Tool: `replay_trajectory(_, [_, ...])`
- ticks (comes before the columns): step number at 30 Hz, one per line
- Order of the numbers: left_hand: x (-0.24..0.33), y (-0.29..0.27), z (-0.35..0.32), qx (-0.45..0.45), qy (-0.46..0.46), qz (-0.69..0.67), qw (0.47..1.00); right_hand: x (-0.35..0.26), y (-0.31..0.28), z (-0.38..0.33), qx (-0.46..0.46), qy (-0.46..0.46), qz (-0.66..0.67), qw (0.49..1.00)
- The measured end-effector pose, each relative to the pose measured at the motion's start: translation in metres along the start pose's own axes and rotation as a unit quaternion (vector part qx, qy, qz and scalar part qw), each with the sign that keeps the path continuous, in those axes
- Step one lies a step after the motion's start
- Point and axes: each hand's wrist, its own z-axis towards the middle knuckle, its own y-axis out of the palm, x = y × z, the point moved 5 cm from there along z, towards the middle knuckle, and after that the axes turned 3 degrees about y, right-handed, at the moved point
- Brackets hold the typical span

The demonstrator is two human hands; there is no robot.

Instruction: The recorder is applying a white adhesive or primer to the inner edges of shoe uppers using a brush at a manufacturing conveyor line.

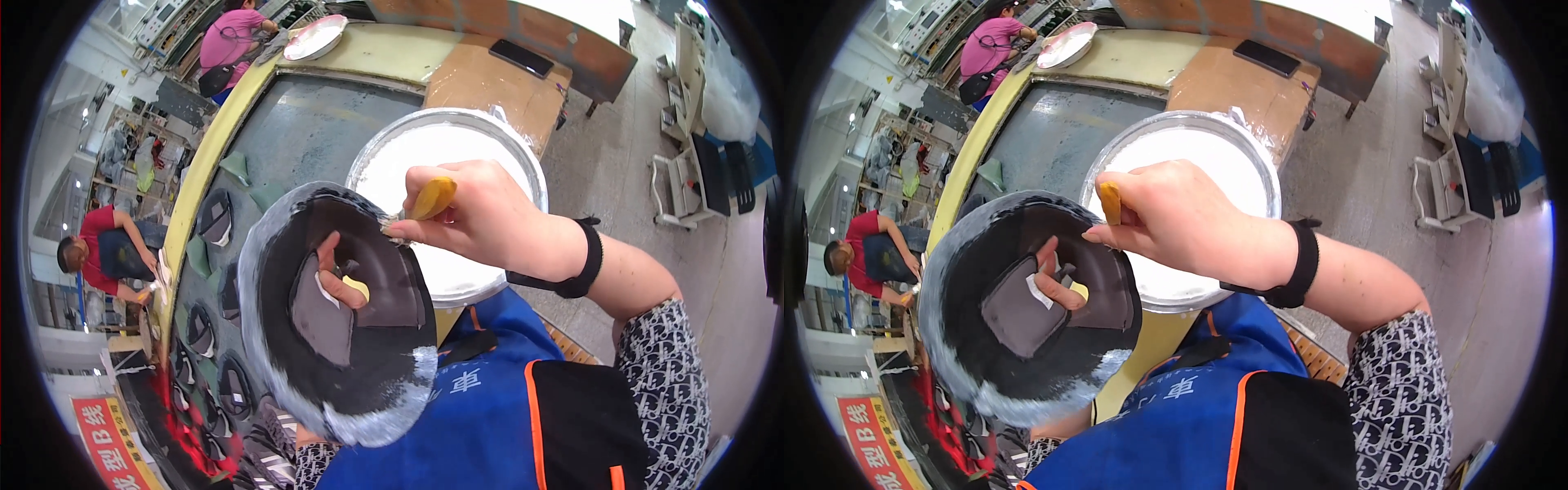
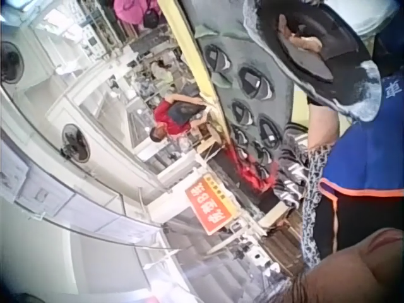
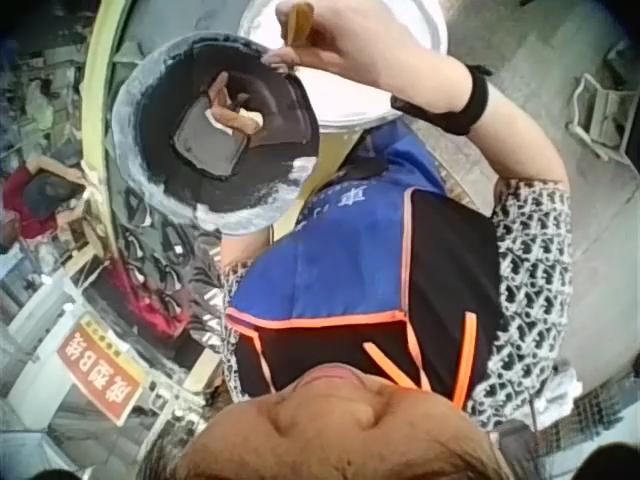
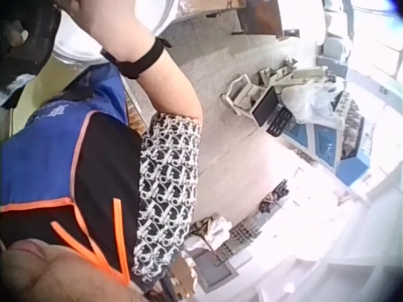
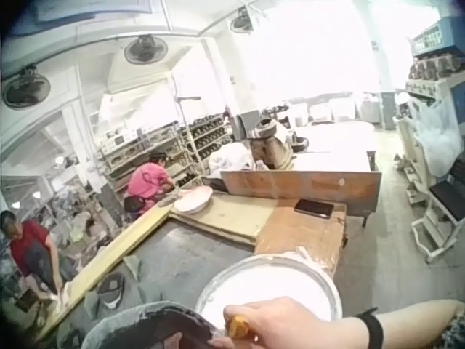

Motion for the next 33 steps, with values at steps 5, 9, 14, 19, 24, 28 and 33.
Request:
replay_trajectory(5, [0.02,0.008,0.008,0.077,0.414,0.382,0.823,0.012,0.002,-0.009,-0.07,0.118,0.037,0.99])
replay_trajectory(9, [0.057,0.025,0.012,0.037,0.572,0.425,0.7,0.031,0.005,-0.016,-0.1,0.297,0.298,0.902])
replay_trajectory(14, [0.084,0.039,0.018,0.003,0.634,0.456,0.624,0.032,0.011,-0.021,-0.168,0.362,0.343,0.85])
replay_trajectory(19, [0.094,0.042,0.017,-0.002,0.636,0.463,0.618,0.031,-0.006,-0.019,-0.115,0.338,0.393,0.847])
replay_trajectory(24, [0.103,0.053,0.005,0.016,0.574,0.444,0.688,0.033,0.004,-0.008,-0.089,0.262,0.379,0.883])
replay_trajectory(28, [0.102,0.06,-0.012,0.065,0.418,0.372,0.826,0.033,0.002,0.011,0.029,0.141,0.227,0.963])
replay_trajectory(33, [0.08,0.009,-0.011,0.132,0.195,0.224,0.946,0.024,-0.033,0.021,0.117,0.059,0.191,0.973])
